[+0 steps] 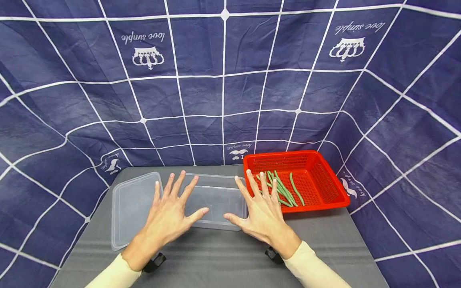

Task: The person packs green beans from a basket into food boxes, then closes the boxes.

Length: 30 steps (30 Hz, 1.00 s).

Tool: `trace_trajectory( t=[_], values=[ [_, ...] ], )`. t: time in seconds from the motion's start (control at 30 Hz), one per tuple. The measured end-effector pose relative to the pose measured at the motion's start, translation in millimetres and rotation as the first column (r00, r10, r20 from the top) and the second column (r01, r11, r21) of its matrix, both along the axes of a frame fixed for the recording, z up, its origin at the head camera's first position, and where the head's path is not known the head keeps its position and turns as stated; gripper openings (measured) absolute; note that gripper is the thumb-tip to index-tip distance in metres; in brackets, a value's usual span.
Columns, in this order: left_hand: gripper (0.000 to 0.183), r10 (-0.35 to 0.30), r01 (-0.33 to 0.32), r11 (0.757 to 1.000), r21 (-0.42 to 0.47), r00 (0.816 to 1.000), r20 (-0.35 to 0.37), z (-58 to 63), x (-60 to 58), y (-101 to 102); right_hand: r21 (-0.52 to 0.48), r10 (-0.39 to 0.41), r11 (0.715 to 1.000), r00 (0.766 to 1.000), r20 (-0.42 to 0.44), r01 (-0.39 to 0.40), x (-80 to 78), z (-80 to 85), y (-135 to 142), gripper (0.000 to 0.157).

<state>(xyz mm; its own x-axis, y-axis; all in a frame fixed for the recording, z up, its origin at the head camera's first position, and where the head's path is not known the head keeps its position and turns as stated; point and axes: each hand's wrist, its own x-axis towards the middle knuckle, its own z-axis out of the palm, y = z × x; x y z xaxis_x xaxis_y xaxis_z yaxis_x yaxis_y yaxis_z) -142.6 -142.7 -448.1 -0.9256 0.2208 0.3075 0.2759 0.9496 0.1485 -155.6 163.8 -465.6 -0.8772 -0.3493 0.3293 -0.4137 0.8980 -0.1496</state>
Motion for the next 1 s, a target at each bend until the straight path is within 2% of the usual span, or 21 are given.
trace_trajectory(
  t=[0.57,0.8,1.0],
  values=[
    [0.107,-0.009,0.009,1.000,0.008,1.000,-0.007,-4.5,-1.2,-1,0.008,-0.002,1.000,1.000,0.002,0.002,0.8,-0.7,1,0.116],
    [0.106,-0.017,0.017,1.000,0.016,1.000,-0.013,-12.5,-2.0,-2,0.011,0.002,1.000,1.000,0.007,-0.002,0.4,-5.3,0,0.115],
    [0.104,-0.019,0.019,1.000,0.012,1.000,-0.009,-23.8,-2.0,-4,-0.019,0.042,0.999,0.999,0.013,-0.041,3.6,-15.7,-1,0.110]
  ],
)
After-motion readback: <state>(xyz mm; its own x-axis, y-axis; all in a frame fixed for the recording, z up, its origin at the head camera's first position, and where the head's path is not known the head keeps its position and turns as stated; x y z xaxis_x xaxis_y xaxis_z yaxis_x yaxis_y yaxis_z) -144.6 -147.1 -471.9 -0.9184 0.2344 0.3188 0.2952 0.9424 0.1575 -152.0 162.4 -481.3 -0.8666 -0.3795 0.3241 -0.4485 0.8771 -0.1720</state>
